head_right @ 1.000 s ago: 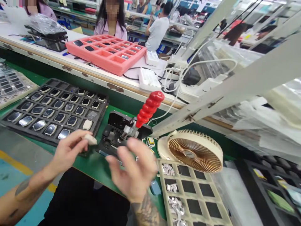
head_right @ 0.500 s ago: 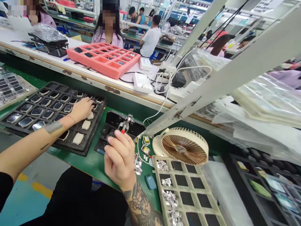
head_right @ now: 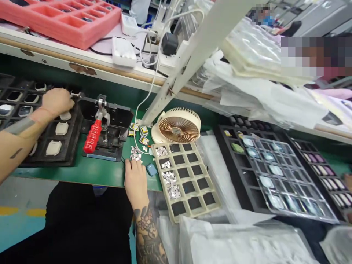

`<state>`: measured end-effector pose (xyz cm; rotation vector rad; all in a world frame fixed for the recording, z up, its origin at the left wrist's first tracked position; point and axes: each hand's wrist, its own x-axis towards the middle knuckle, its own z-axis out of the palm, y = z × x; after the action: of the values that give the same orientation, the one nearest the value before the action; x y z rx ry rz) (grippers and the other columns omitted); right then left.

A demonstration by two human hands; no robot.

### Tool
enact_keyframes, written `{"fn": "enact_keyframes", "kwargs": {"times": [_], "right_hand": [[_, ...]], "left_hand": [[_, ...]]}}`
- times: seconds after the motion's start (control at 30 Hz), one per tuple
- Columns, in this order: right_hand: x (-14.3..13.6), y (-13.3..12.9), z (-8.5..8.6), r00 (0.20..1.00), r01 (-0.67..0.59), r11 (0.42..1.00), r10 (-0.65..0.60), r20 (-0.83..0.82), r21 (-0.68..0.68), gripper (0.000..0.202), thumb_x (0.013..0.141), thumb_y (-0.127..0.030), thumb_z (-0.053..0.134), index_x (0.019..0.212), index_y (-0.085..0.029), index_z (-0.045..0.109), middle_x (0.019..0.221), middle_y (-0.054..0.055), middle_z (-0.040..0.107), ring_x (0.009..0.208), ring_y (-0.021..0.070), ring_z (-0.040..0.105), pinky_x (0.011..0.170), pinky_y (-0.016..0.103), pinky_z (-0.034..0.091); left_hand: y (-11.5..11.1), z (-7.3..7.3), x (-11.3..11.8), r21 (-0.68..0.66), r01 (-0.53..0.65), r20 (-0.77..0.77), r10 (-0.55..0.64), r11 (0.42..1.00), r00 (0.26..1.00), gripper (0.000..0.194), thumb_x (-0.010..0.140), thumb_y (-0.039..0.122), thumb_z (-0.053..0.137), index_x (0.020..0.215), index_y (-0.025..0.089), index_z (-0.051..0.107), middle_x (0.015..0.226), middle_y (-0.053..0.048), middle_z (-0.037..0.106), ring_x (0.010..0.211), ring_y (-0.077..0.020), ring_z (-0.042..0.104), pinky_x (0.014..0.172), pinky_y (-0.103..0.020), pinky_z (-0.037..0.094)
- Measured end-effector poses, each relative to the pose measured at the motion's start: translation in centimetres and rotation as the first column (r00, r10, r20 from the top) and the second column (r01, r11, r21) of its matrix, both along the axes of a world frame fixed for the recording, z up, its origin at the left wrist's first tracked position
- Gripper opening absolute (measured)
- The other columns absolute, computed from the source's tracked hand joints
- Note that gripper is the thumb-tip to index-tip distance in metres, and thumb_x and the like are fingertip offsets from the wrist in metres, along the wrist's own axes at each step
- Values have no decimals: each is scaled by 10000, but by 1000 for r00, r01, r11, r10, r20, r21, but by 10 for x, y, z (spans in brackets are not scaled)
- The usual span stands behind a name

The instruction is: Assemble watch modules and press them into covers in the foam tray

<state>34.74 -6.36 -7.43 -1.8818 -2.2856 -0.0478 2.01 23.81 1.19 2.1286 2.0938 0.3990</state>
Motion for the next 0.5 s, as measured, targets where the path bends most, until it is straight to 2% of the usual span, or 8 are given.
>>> {"fn": "enact_keyframes", "kwargs": {"times": [0.1,0.17,0.2,0.23,0.3,0.4,0.43,0.5], "right_hand": [[2,-6,-3,996,44,998,-47,-70,-41,488,1011,-52,490,1462,-175,633,1124,158,690,1016,305,591,859,437,496],[10,-13,0,952,97,993,-112,-284,-65,467,1035,-93,484,1458,-205,646,1117,134,676,991,278,608,867,423,514],[15,-16,1,889,116,990,-139,-436,-78,415,1055,-130,486,1413,-220,675,1099,116,674,969,260,620,863,412,526],[20,-19,2,788,124,988,-153,-597,-89,350,1074,-172,495,1347,-228,707,1060,94,674,934,239,631,847,396,538],[26,-21,0,485,101,990,-135,-864,-98,254,1089,-243,518,1205,-228,743,938,50,669,841,209,650,796,372,559],[20,-16,-5,61,8,999,-50,-997,-49,245,1073,-318,532,1129,-213,746,848,45,675,790,230,705,765,415,609],[14,-13,-5,-9,-24,999,-24,-1000,-24,264,1068,-341,533,1161,-211,744,866,59,690,816,249,729,781,446,628],[0,-8,-3,-17,-61,998,6,-1000,7,281,1054,-374,586,1238,-223,735,929,80,717,871,265,751,804,466,648]], "left_hand": [[-25,10,-21,84,-73,-3,74,994,997,803,979,573,285,983,-101,721,924,-75,761,1217,-370,725,1034,-595,485],[-66,20,-26,212,-92,211,46,973,976,747,983,542,298,1070,-51,744,806,8,739,954,-169,771,959,-503,542],[-93,24,-24,248,-84,392,-21,965,920,641,1002,501,390,1166,-10,740,847,21,768,821,-97,753,893,-434,579],[-122,25,-19,278,-72,530,-90,958,843,523,1015,453,491,1208,39,748,948,2,806,754,-76,744,831,-366,604],[-182,20,1,296,-108,705,-140,949,695,388,1001,374,678,1292,129,761,959,-27,838,663,-115,746,679,-274,632],[-247,-10,44,116,3,896,-106,993,432,400,1028,326,737,1399,181,698,870,-56,838,612,-180,757,565,-301,645],[-258,-23,58,51,34,939,-59,998,338,367,1043,354,724,1359,168,698,893,-78,841,588,-179,743,537,-300,626],[-267,-49,82,-129,136,976,102,982,192,392,1050,420,718,1325,143,685,916,-101,836,570,-179,733,510,-292,592]]}}
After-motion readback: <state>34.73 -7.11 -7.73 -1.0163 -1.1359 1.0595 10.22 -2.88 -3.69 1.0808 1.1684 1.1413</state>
